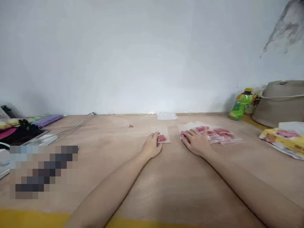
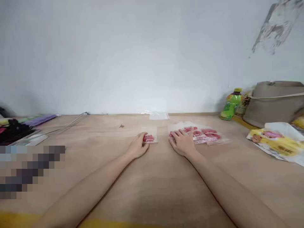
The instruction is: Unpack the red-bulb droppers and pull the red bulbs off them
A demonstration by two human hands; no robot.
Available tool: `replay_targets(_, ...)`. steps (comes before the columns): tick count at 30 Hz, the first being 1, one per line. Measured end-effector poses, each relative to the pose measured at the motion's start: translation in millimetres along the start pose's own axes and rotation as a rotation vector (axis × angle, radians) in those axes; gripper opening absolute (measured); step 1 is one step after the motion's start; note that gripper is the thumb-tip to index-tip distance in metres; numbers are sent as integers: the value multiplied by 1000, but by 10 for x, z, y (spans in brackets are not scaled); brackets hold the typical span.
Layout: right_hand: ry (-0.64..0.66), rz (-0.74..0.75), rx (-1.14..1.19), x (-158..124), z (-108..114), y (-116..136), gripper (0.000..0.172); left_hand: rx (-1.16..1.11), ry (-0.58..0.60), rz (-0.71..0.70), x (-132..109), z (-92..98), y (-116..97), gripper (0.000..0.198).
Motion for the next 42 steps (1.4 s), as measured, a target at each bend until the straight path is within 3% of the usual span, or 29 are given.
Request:
replay_targets(4, -34, -5, 15, -5, 39, -24, 26, -12, -5, -31, 15, -16, 5, 40)
replay_targets(7, -38, 72, 68, -2, 47, 33, 23, -23, -26, -56, 11, 6, -19, 34)
replay_targets(11, -33, 205, 160, 15, 37, 231, 20, -32, -111, -35, -17, 101, 22, 34)
replay_targets(14, -30, 266, 239, 39, 5, 440, 20, -48, -142, -44, -30, 134, 71, 19)
replay_targets(16, -26, 273, 286, 67, -33, 557, 22, -63, -133, -88, -20, 121, 64, 7)
replay_targets(19, -1, 250, 326, 117, -116, 650, 25, -84, -113, -163, 13, 95, 14, 7)
replay_targets(24, 87, 156, 355, 161, -246, 578, 15, -102, -106, -227, 63, 88, -70, 16)
replay_targets(31, 83, 127, 421, 162, -257, 483, 13, -135, -144, -274, 28, 111, -106, 17)
replay_targets(37, 72, 148, 437, 159, -236, 489, 11, -160, -160, -284, 15, 93, -95, 16)
replay_targets(42, 55, 255, 474, 123, -180, 591, 11, -198, -150, -246, 38, 68, -56, 13)
Point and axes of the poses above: each hand's wrist, its own x-axis towards the middle knuckle, its own z-axis out of the back of the hand, y = z × x, the point moved 8 cm from there along x, towards the middle knuckle, and after that the axes turned 12 degrees about x, right-handed, at the moved point
